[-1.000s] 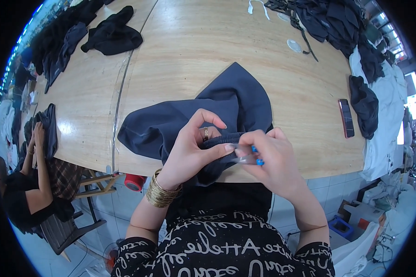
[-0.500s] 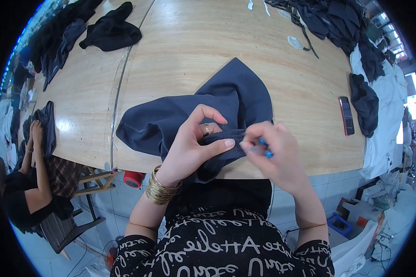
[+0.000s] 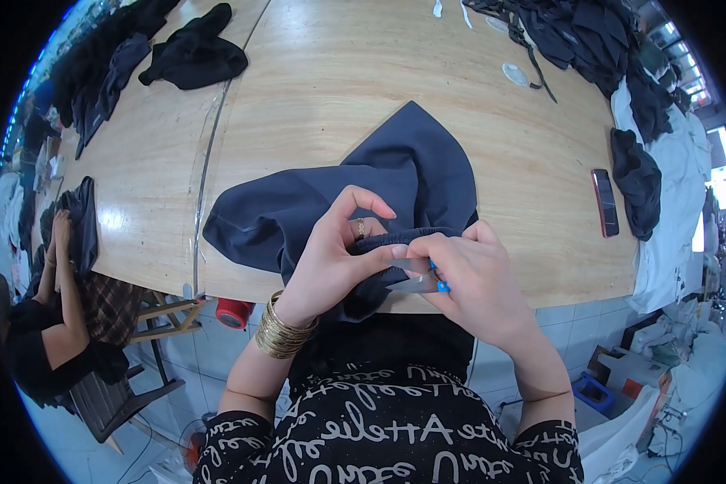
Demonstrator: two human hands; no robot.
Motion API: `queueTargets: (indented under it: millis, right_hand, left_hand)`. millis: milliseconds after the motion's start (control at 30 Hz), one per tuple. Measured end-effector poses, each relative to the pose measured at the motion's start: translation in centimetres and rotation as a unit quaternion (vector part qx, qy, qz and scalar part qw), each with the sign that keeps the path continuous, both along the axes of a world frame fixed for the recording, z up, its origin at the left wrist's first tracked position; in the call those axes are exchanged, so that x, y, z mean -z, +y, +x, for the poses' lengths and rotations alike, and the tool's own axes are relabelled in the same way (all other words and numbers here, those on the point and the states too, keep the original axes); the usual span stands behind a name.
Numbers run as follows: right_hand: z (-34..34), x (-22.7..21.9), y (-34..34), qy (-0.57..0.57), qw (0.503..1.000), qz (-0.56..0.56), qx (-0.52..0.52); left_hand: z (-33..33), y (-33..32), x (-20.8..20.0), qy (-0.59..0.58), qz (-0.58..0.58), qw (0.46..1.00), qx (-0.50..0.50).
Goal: Trimming loose threads from the elasticated waistband of grey shorts using small blue thread trimmers.
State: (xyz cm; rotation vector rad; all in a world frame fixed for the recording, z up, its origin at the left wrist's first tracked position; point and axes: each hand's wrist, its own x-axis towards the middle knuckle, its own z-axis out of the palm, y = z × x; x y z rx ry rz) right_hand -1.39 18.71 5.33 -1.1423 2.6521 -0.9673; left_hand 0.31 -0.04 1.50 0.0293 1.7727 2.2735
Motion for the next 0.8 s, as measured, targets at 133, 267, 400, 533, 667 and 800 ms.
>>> queueTargets:
  millis: [133, 267, 400, 533, 667, 800]
  right_hand:
    - [-0.2, 0.3, 0.4, -0.057, 0.997, -0.051, 0.021]
    - [-0.3, -0.3, 1.0, -0.162, 0.973, -0.119, 0.117]
    - [-0.3, -0.6, 1.0, -0.139, 0.981, -0.090, 0.104]
    - [-0.3, -0.1, 0.6, -0.107, 0.992, -0.057, 0.043]
    - [-0.3, 0.2, 0.3, -0.055, 0.997, -0.043, 0.026]
    - [-0.4, -0.2, 1.3, -0.149, 0.971, -0.119, 0.141]
  left_hand:
    - [0.0, 0.2, -0.6, -0.028, 0.025, 0.999, -0.011]
    - [0.1, -0.1, -0.7, -0.039, 0.017, 0.999, -0.018]
    - [0.1, -0.2, -0.5, -0.034, 0.019, 0.999, -0.013]
    - [0.0, 0.0, -0.8, -0.037, 0.029, 0.999, -0.009]
    - [0.0, 0.1, -0.4, -0.014, 0.020, 1.000, -0.008]
    - [0.0, -0.2, -0.9, -0.037, 0.037, 0.999, -0.004]
